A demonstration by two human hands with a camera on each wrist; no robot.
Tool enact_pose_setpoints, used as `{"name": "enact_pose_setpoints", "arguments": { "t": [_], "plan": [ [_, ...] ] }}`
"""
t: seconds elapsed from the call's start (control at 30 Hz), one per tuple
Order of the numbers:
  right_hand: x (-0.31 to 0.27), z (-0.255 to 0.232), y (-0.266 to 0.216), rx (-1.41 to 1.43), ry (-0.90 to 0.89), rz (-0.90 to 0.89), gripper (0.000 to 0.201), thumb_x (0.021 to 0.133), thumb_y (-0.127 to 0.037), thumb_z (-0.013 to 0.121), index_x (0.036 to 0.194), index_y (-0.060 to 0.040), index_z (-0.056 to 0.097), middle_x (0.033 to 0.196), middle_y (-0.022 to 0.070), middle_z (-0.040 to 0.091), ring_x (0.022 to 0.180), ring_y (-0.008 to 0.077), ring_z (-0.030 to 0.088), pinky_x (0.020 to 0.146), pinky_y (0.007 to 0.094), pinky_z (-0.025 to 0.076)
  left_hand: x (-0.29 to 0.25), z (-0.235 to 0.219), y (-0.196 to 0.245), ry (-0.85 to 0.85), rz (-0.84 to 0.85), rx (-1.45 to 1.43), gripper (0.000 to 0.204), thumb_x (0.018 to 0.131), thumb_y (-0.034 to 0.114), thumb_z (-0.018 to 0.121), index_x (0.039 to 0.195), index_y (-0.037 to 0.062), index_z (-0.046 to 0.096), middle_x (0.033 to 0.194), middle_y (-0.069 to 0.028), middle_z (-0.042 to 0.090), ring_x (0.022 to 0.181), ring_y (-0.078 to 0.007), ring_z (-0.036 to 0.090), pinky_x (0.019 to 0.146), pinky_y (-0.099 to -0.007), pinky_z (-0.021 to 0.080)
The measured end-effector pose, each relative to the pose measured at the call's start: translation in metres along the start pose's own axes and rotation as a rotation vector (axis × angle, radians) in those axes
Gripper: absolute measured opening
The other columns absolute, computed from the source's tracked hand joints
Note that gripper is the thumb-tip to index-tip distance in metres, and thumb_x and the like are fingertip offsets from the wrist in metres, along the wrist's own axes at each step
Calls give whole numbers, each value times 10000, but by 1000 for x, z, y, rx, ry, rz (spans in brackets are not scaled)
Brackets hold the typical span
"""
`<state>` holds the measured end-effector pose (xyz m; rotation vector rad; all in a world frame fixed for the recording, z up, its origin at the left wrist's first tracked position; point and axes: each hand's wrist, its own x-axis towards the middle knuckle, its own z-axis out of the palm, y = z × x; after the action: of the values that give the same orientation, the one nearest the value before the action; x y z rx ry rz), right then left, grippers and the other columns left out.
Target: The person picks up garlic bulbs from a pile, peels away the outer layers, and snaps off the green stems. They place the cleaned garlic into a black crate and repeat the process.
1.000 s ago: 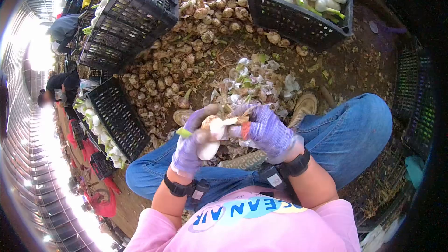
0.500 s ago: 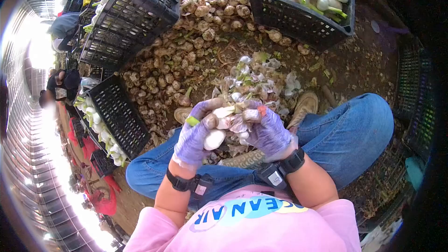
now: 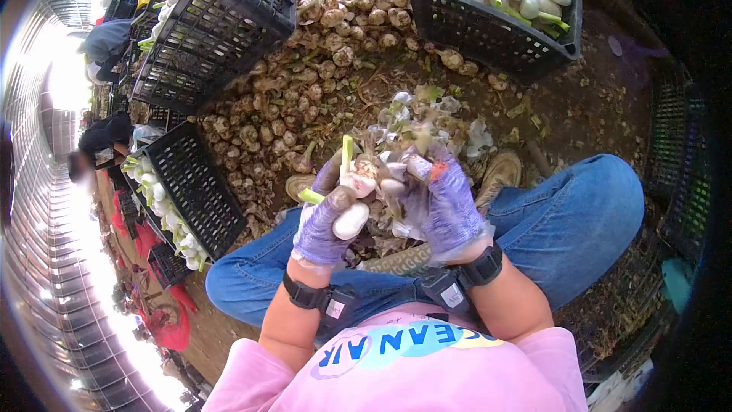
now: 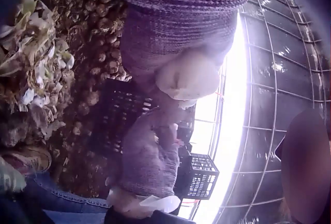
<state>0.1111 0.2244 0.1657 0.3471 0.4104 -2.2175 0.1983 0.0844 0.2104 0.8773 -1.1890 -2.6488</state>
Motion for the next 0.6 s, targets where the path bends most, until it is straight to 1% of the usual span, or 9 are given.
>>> {"name": "enact_pose_setpoints", "arguments": {
  "t": [0.03,0.1,0.2,0.27,0.33,0.37,0.4,0.47,0.6],
  "plan": [
    [3,1,-1,2,1,1,332,884,-147,566,1188,-47,476,1024,100,581,877,182,594,747,279,506,-2,-1,5,9,-57,56,777,719,283,736,1355,58,352,1169,-143,540,1027,-232,570,812,-336,513],
    [9,4,-6,-517,128,-194,322,871,-136,590,1162,-33,497,1044,82,568,894,146,579,786,264,491,-5,1,13,3,-116,94,743,722,240,732,1344,57,370,1170,-136,531,1035,-226,560,815,-323,501],
    [-5,23,-16,-663,26,-57,326,865,-145,603,1152,-21,508,1047,64,562,909,109,557,801,244,475,-1,-3,11,-50,3,147,664,754,186,718,1319,43,398,1166,-126,533,1065,-221,540,865,-337,475],
    [-7,14,-9,-611,-19,-11,374,850,-173,628,1166,-15,503,1071,69,559,922,102,547,810,249,470,-5,1,17,-108,-19,160,591,783,147,701,1292,24,425,1176,-117,533,1088,-210,522,915,-335,437],
    [-7,20,-8,-698,-5,-3,383,842,-176,636,1165,-16,506,1061,63,569,925,98,544,799,242,468,-6,0,19,-134,-25,400,571,795,158,698,1278,5,435,1207,-119,521,1101,-201,514,936,-324,417],
    [-10,12,-1,-758,17,-146,362,837,-171,639,1144,-17,523,1031,56,585,909,100,552,788,245,471,-8,5,21,-119,-41,382,564,785,162,707,1261,-5,455,1204,-121,528,1108,-196,510,937,-318,413],
    [-10,13,-4,-758,18,-147,362,837,-171,639,1144,-17,523,1031,56,585,909,100,552,788,245,471,-8,4,21,-120,-42,383,564,785,162,707,1261,-5,455,1204,-121,528,1108,-196,510,937,-318,413],
    [-9,20,-12,-786,-45,6,356,824,-161,655,1128,-17,538,1026,54,594,919,98,550,791,247,469,-8,2,19,-97,-71,296,542,786,147,696,1251,-13,468,1183,-121,545,1092,-196,522,936,-322,416],
    [-10,24,-20,-674,-12,169,375,804,-175,680,1115,-15,546,1040,56,592,939,98,544,790,259,468,-8,1,18,-40,-38,254,513,790,131,677,1240,-14,479,1166,-121,557,1072,-197,536,934,-320,421]
  ]
}}
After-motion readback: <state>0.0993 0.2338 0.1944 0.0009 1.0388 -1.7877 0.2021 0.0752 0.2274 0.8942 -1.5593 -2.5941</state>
